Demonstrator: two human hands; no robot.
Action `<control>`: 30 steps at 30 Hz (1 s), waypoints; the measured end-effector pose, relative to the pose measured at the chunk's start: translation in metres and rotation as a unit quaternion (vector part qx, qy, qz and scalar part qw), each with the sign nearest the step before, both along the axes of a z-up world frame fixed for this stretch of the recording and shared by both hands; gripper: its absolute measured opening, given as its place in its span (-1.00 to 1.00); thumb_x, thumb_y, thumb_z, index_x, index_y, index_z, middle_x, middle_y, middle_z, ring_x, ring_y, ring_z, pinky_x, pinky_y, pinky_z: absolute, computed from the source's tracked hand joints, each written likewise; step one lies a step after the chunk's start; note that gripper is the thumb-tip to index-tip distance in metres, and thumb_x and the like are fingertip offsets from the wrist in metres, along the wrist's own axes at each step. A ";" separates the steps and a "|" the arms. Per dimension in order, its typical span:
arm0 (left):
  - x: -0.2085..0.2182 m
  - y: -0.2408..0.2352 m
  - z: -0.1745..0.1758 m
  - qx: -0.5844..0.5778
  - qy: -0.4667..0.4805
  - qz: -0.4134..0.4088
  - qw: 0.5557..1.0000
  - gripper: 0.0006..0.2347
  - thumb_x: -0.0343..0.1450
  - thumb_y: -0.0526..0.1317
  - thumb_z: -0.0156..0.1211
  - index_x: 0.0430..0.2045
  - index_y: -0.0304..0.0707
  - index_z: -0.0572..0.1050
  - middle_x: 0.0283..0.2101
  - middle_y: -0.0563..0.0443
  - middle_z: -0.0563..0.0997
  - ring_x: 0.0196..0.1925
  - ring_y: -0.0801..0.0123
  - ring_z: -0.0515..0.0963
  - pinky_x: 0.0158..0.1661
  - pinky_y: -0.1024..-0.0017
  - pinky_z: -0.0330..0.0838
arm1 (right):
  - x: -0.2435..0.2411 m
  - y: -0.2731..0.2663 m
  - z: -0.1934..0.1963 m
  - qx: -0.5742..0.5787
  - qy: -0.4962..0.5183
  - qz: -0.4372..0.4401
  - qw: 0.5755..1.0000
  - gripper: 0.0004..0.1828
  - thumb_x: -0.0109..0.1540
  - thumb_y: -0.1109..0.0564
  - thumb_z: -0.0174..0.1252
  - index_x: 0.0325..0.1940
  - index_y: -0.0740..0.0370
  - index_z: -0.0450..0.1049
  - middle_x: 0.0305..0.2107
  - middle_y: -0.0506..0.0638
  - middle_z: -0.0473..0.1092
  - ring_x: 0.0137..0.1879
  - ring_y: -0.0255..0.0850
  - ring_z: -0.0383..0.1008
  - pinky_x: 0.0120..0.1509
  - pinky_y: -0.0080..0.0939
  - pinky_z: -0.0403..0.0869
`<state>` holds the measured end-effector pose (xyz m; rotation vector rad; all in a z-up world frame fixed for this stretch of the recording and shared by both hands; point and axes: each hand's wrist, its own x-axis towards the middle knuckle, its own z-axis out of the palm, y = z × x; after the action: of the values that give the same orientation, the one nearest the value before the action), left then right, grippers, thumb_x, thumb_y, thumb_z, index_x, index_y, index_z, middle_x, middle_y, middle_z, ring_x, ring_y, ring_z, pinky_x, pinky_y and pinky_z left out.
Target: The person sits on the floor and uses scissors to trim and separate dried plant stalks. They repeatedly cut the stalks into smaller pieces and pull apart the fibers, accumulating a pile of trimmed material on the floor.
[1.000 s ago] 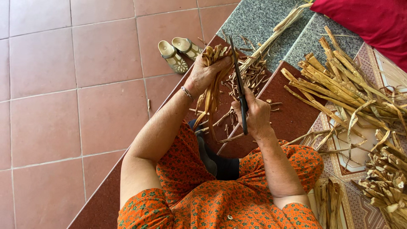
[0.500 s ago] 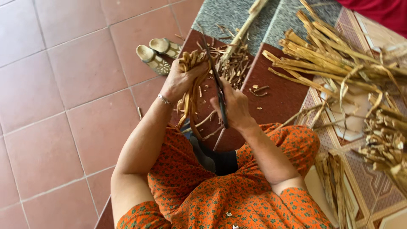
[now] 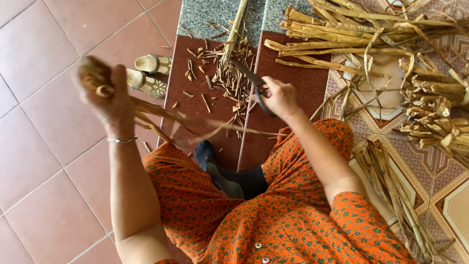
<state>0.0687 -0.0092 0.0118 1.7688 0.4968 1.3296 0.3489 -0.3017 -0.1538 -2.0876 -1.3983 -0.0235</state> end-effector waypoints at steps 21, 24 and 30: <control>0.030 -0.026 0.000 -0.003 0.238 -0.003 0.971 -0.83 0.62 -0.30 0.28 -0.37 -0.38 0.54 -0.42 0.16 0.53 -0.37 0.66 0.41 -0.36 0.58 0.31 | 0.156 -0.055 -0.117 -0.129 -0.084 -0.170 0.973 -0.94 0.39 0.21 0.22 -0.11 0.25 0.50 -0.02 0.09 0.45 0.15 0.03 0.37 0.10 0.08 0.43; 0.039 -0.035 -0.002 0.009 0.305 -0.010 0.952 -0.81 0.57 -0.27 0.35 -0.42 -0.36 0.54 -0.51 0.16 0.49 -0.46 0.64 0.35 -0.43 0.55 0.24 | 0.176 -0.038 -0.129 -0.125 -0.148 -0.202 0.960 -0.83 0.23 0.19 0.31 -0.13 0.25 0.49 -0.06 0.11 0.45 0.18 0.12 0.34 0.13 0.16 0.37; 0.045 -0.044 0.000 0.017 0.330 -0.023 0.944 -0.85 0.51 -0.24 0.38 -0.37 -0.35 0.56 -0.51 0.18 0.53 -0.46 0.65 0.40 -0.42 0.56 0.34 | 0.179 -0.023 -0.116 -0.112 -0.187 -0.196 0.956 -0.69 0.13 0.06 0.41 -0.16 0.25 0.55 -0.10 0.17 0.43 0.23 0.19 0.29 0.24 0.23 0.24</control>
<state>0.1134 -0.0533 0.0123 2.2286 0.7866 0.6837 0.5277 -0.3248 -0.2698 -2.6285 -1.2065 -0.4641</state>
